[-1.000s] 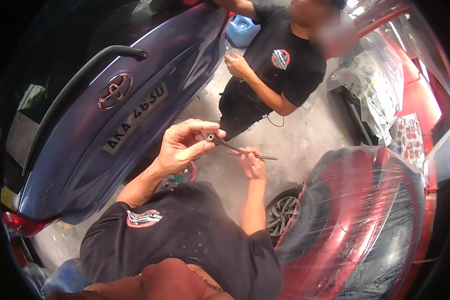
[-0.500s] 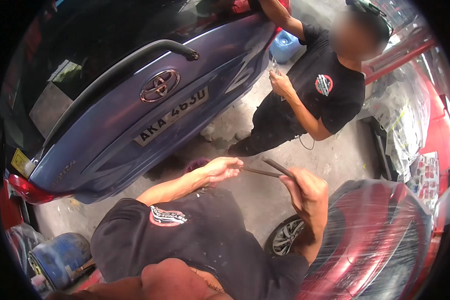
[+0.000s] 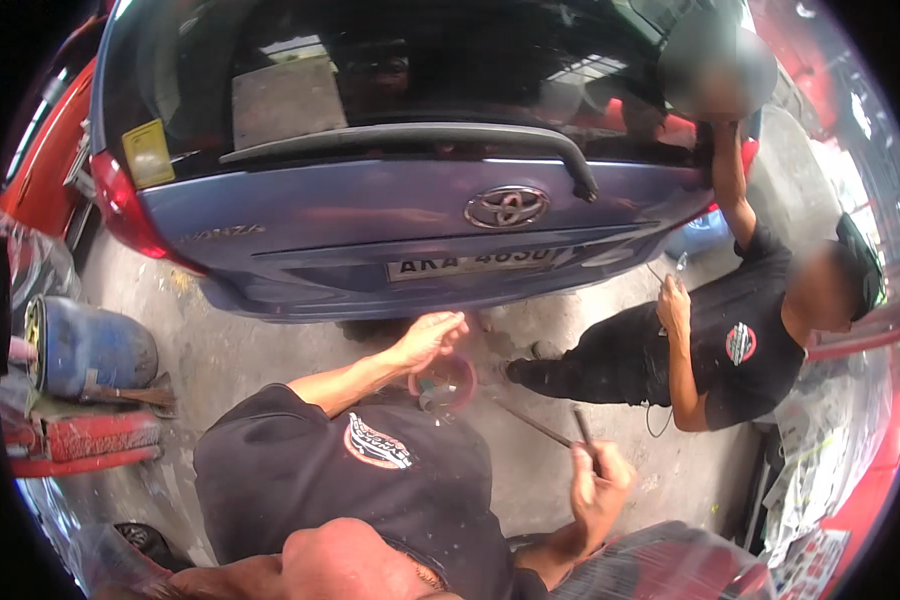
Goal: The person sands the rear of a vehicle around the wiper mount, removes the rear wiper blade by hand and with tools, and then prepares the area by applying a small component.
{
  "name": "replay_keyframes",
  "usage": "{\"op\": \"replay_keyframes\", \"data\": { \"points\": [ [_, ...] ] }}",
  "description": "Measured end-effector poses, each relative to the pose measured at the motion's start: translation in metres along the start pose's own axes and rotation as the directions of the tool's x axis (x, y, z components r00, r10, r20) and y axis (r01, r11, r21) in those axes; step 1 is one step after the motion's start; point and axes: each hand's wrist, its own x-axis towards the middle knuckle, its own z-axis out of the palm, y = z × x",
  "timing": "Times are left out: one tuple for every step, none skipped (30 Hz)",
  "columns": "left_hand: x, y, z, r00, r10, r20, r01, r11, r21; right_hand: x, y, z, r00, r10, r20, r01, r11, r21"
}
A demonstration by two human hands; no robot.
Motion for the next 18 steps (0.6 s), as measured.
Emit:
{"op": "replay_keyframes", "data": {
  "points": [
    [-0.013, 0.017, -0.006, 0.997, 0.058, -0.053, -0.056, 0.998, 0.033, 0.003, -0.002, 0.016, 1.000, 0.001, 0.029, -0.002, 1.000, 0.024],
    [-0.022, 0.037, -0.011, 0.947, 0.287, -0.145, -0.257, 0.946, 0.195, 0.007, -0.006, 0.031, 0.998, -0.002, 0.063, -0.001, 0.999, 0.044],
    [-0.030, 0.059, -0.017, 0.837, 0.510, -0.198, -0.418, 0.829, 0.371, 0.016, -0.011, 0.046, 0.996, 0.015, 0.086, -0.018, 0.999, 0.035],
    [-0.036, 0.084, -0.023, 0.712, 0.666, -0.224, -0.549, 0.726, 0.415, 0.014, -0.013, 0.058, 0.995, 0.035, 0.092, -0.038, 0.999, 0.031],
    [-0.043, 0.111, -0.029, 0.560, 0.794, -0.237, -0.654, 0.599, 0.461, 0.012, -0.015, 0.070, 0.994, 0.056, 0.098, -0.059, 0.998, 0.027],
    [-0.055, 0.140, -0.031, 0.408, 0.875, -0.259, -0.687, 0.481, 0.545, 0.011, -0.015, 0.081, 0.980, 0.145, 0.134, -0.160, 0.981, 0.110],
    [-0.067, 0.166, -0.029, 0.262, 0.933, -0.247, -0.694, 0.360, 0.624, 0.004, -0.014, 0.087, 0.965, 0.205, 0.162, -0.232, 0.957, 0.175],
    [-0.083, 0.187, -0.034, 0.129, 0.977, -0.173, -0.574, 0.215, 0.790, 0.003, -0.015, 0.094, 0.947, 0.247, 0.203, -0.292, 0.928, 0.232],
    [-0.094, 0.203, -0.039, 0.019, 0.998, -0.059, -0.420, 0.062, 0.906, -0.001, -0.015, 0.101, 0.926, 0.297, 0.236, -0.358, 0.889, 0.286],
    [-0.102, 0.213, -0.046, 0.033, 0.994, -0.104, -0.424, 0.108, 0.899, -0.005, -0.013, 0.108, 0.915, 0.298, 0.273, -0.379, 0.869, 0.320],
    [-0.108, 0.220, -0.052, 0.039, 0.988, -0.152, -0.421, 0.154, 0.894, -0.007, -0.008, 0.114, 0.909, 0.288, 0.300, -0.384, 0.860, 0.337],
    [-0.105, 0.226, -0.056, 0.101, 0.951, -0.293, -0.606, 0.292, 0.740, -0.008, -0.001, 0.120, 0.903, 0.279, 0.327, -0.390, 0.850, 0.354],
    [-0.105, 0.231, -0.060, 0.187, 0.910, -0.370, -0.674, 0.393, 0.625, -0.012, 0.003, 0.125, 0.897, 0.276, 0.344, -0.400, 0.838, 0.371],
    [-0.107, 0.232, -0.062, 0.266, 0.876, -0.402, -0.714, 0.460, 0.528, -0.013, 0.006, 0.129, 0.877, 0.289, 0.383, -0.438, 0.807, 0.395],
    [-0.110, 0.231, -0.061, 0.345, 0.837, -0.425, -0.740, 0.520, 0.425, -0.014, 0.006, 0.130, 0.865, 0.297, 0.404, -0.457, 0.798, 0.393],
    [-0.110, 0.224, -0.058, 0.424, 0.806, -0.412, -0.759, 0.565, 0.324, -0.014, 0.005, 0.131, 0.853, 0.308, 0.421, -0.477, 0.787, 0.390],
    [-0.108, 0.212, -0.050, 0.504, 0.772, -0.388, -0.766, 0.607, 0.213, -0.015, 0.005, 0.131, 0.841, 0.323, 0.434, -0.498, 0.776, 0.387],
    [-0.104, 0.194, -0.038, 0.554, 0.748, -0.366, -0.728, 0.648, 0.224, -0.014, 0.006, 0.130, 0.897, 0.202, 0.393, -0.336, 0.890, 0.308]
  ]
}}
